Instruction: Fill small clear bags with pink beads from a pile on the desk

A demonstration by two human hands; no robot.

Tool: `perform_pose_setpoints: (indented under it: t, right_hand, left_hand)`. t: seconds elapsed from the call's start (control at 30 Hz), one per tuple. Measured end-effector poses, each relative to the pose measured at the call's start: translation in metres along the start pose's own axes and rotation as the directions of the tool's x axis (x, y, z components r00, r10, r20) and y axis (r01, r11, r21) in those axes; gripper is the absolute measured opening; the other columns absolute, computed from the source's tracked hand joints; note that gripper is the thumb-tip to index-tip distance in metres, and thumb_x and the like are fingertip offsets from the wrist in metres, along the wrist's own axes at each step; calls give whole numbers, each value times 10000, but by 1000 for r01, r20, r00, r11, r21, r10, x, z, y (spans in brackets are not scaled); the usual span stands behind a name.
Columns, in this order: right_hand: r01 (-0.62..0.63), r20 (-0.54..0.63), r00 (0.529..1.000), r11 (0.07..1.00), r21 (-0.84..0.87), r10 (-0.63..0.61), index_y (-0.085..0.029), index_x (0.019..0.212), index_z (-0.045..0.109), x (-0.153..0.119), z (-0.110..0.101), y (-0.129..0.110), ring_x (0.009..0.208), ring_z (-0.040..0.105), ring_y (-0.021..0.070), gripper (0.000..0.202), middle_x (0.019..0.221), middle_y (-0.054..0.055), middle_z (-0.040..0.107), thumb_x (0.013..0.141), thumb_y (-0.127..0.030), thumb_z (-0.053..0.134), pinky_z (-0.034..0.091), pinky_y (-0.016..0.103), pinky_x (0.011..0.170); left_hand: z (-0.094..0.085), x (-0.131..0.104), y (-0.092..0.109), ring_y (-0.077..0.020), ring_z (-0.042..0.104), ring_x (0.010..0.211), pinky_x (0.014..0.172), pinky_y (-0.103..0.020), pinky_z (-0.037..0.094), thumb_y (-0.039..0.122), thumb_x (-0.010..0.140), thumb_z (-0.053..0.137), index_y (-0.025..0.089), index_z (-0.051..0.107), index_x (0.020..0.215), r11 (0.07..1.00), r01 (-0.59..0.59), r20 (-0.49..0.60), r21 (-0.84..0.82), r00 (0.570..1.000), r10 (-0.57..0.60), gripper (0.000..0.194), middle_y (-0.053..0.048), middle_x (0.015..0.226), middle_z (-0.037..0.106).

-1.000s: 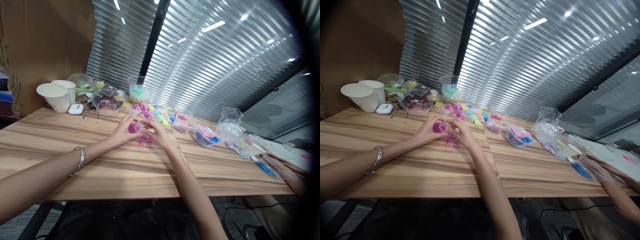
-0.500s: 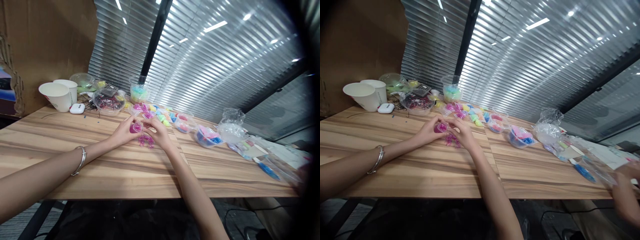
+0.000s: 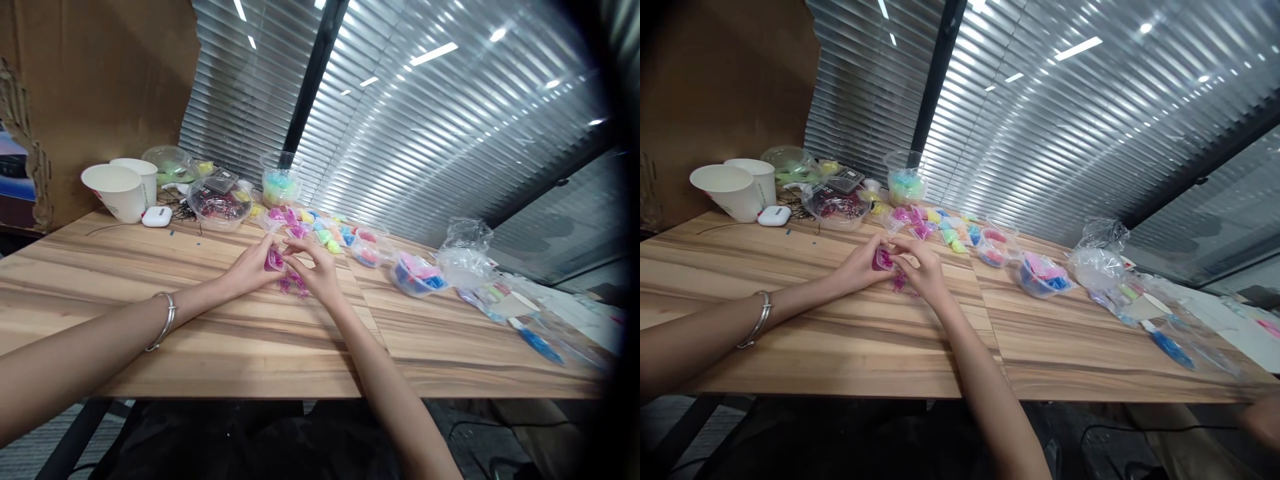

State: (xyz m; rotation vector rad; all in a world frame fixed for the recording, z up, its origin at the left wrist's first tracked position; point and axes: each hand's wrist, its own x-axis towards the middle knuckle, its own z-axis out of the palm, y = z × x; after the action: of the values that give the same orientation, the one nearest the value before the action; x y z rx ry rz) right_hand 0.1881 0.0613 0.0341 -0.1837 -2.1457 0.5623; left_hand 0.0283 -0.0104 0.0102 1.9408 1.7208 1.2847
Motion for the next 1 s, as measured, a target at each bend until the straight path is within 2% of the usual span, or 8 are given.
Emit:
perform_pose_setpoints:
  t: [0.13,0.3,0.4,0.5,0.63,0.8,1.0]
  right_hand:
    - [14,19,1000,999,-37,-13,-221,1070,638,0,1,-3,966,633,180,198,1031,41,688,888,-193,567,500,345,882]
    - [34,32,999,999,-38,-32,-219,1060,636,0,1,-2,975,622,168,239,1041,41,677,896,-118,493,491,331,878]
    - [94,46,995,992,-87,-91,-204,941,656,-2,-1,1,979,598,171,308,1018,46,652,845,-20,428,475,341,877]
    - [127,58,991,975,-181,-118,-194,855,654,-3,-2,4,972,572,185,328,1008,58,616,782,15,412,462,354,860]
    - [142,96,988,954,-264,-120,-205,914,652,-4,-2,6,1018,541,202,351,1062,66,592,769,5,411,436,375,884]
    - [169,155,980,942,-290,-128,-214,956,653,-6,-1,8,1080,514,220,344,1132,65,576,765,-17,446,392,392,928]
    - [176,242,966,917,-359,-91,-224,985,658,-5,-2,4,1133,470,251,322,1229,72,531,786,-59,465,350,436,975]
  left_hand:
    - [0,0,-1,-158,558,737,615,-242,385,363,705,662,209,415,962,1000,13,10,-1,1000,-13,388,16,834,572]
    - [1,0,-1,-158,571,754,621,-241,392,369,702,668,213,420,958,999,17,3,-30,1000,-17,389,19,851,586]
    - [1,0,0,-148,570,739,610,-233,386,378,700,670,213,420,931,999,10,-9,-40,1000,-11,378,29,833,582]
    - [0,0,1,-148,565,722,597,-232,380,397,700,666,211,424,925,1000,15,-8,-27,1000,-15,380,30,813,576]
    - [-1,0,2,-158,569,740,612,-240,388,403,710,655,209,423,927,999,17,3,-37,1000,-17,373,18,830,584]
    - [-1,-1,3,-159,571,762,639,-246,389,363,719,641,217,427,924,999,23,6,-39,1000,-23,330,21,843,581]
    - [1,0,0,-153,573,739,627,-239,400,344,713,629,217,437,982,999,4,21,-36,1000,-3,355,21,837,577]
